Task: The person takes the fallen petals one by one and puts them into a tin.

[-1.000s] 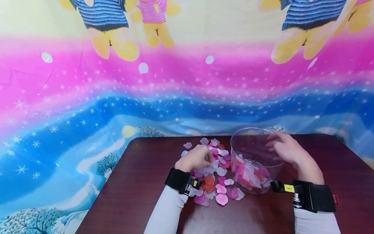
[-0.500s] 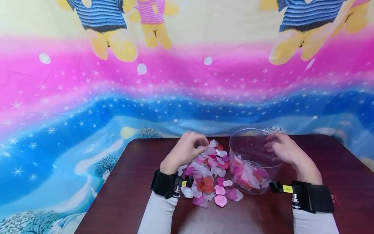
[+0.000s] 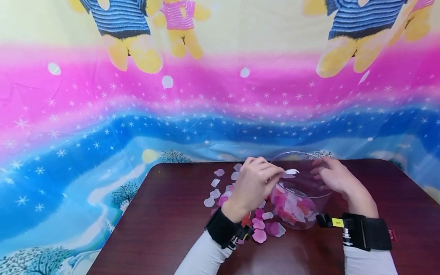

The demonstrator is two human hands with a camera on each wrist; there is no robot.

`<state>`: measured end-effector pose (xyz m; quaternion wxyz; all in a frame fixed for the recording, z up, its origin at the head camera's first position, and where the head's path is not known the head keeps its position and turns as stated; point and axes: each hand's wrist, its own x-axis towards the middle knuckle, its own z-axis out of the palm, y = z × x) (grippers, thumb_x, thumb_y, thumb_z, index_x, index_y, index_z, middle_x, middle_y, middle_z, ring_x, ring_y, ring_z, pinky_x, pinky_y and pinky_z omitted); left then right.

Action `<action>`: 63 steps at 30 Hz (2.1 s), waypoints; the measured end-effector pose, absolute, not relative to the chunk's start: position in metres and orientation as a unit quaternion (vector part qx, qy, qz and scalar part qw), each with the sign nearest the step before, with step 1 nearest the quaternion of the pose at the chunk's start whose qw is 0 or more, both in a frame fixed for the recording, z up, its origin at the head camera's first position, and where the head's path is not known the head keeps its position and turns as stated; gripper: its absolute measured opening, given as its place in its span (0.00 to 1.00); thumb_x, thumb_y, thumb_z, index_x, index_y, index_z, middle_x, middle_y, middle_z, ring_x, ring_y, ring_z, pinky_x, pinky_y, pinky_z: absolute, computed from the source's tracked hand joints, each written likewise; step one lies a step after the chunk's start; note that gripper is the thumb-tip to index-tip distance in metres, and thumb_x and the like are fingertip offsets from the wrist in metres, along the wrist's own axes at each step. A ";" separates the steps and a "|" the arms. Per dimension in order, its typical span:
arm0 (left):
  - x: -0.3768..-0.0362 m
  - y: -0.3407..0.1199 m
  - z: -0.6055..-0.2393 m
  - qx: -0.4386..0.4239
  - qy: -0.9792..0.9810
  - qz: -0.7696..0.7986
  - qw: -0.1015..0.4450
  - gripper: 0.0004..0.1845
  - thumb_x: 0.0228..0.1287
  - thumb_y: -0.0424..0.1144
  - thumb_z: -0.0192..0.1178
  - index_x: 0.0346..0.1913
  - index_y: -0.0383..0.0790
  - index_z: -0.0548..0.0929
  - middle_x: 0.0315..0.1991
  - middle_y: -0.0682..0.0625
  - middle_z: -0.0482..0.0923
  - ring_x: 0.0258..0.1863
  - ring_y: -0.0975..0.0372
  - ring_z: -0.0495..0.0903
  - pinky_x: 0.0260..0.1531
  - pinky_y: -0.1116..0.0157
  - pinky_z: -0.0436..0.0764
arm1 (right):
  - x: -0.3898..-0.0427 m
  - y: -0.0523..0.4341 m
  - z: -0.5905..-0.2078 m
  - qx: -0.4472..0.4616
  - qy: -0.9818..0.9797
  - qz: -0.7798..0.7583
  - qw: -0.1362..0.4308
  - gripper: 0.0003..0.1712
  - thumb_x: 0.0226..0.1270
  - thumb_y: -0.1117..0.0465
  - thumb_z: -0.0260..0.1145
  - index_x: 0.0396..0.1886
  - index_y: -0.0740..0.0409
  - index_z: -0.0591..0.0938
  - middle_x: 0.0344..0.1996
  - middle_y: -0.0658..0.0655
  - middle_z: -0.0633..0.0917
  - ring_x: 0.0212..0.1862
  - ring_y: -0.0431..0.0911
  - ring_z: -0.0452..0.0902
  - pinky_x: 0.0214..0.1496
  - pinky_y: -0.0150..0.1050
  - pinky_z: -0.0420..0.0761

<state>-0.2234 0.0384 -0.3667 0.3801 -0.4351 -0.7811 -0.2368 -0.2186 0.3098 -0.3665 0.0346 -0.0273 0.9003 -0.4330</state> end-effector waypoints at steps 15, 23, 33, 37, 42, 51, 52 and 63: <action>-0.239 0.010 -0.357 -0.410 -0.825 -0.246 0.301 0.11 0.70 0.44 0.67 0.51 0.45 0.90 0.49 0.54 0.88 0.51 0.61 0.83 0.55 0.60 0.75 | -0.225 0.310 -0.364 -0.034 0.901 -0.432 0.030 0.25 0.81 0.65 0.41 0.69 0.78 0.61 0.60 0.81 0.75 0.61 0.72 0.75 0.46 0.52 0.86; -0.257 -0.061 -0.352 -0.299 -0.885 -0.292 0.203 0.11 0.73 0.42 0.64 0.53 0.45 0.88 0.52 0.52 0.86 0.54 0.58 0.82 0.56 0.58 0.79 | -0.222 0.311 -0.369 -0.029 0.897 -0.440 0.033 0.24 0.80 0.66 0.39 0.68 0.77 0.62 0.61 0.81 0.74 0.62 0.73 0.74 0.46 0.53 0.86; -0.271 -0.090 -0.363 -0.269 -0.905 -0.298 0.140 0.09 0.71 0.36 0.66 0.50 0.42 0.88 0.45 0.49 0.86 0.35 0.61 0.81 0.39 0.61 0.80 | -0.221 0.312 -0.368 -0.030 0.896 -0.442 0.035 0.25 0.77 0.68 0.40 0.68 0.78 0.62 0.61 0.82 0.74 0.62 0.73 0.74 0.46 0.52 0.86; -0.281 -0.087 -0.374 -0.269 -0.909 -0.302 0.102 0.08 0.69 0.33 0.67 0.48 0.40 0.88 0.40 0.50 0.86 0.31 0.63 0.81 0.36 0.63 0.80 | -0.221 0.311 -0.369 -0.030 0.897 -0.440 0.034 0.25 0.78 0.67 0.40 0.68 0.78 0.62 0.61 0.82 0.74 0.62 0.73 0.74 0.46 0.53 0.86; -0.291 -0.080 -0.389 -0.270 -0.910 -0.303 0.081 0.10 0.68 0.34 0.68 0.50 0.40 0.88 0.44 0.48 0.87 0.39 0.60 0.83 0.43 0.60 0.82 | -0.222 0.310 -0.369 -0.032 0.896 -0.441 0.032 0.25 0.77 0.68 0.40 0.68 0.78 0.62 0.61 0.82 0.74 0.61 0.73 0.74 0.45 0.52 0.86; -0.297 -0.055 -0.406 -0.314 -0.905 -0.282 0.061 0.12 0.70 0.34 0.66 0.53 0.40 0.87 0.49 0.45 0.86 0.44 0.55 0.85 0.46 0.59 0.82 | -0.222 0.310 -0.367 -0.029 0.898 -0.438 0.034 0.25 0.77 0.68 0.40 0.69 0.77 0.62 0.61 0.81 0.74 0.62 0.73 0.74 0.45 0.52 0.86; -0.297 -0.051 -0.408 -0.318 -0.905 -0.277 0.059 0.12 0.70 0.34 0.66 0.54 0.40 0.87 0.50 0.45 0.86 0.45 0.55 0.85 0.46 0.59 0.82 | -0.222 0.310 -0.367 -0.029 0.898 -0.438 0.034 0.25 0.77 0.68 0.40 0.69 0.77 0.62 0.61 0.81 0.74 0.62 0.73 0.74 0.45 0.52 0.86; -0.298 -0.012 -0.435 -0.319 -0.930 -0.159 0.084 0.19 0.67 0.40 0.69 0.60 0.45 0.85 0.54 0.50 0.83 0.53 0.59 0.83 0.48 0.62 0.83 | -0.221 0.312 -0.367 -0.027 0.896 -0.442 0.032 0.25 0.78 0.67 0.41 0.68 0.77 0.62 0.61 0.81 0.74 0.62 0.73 0.74 0.46 0.52 0.86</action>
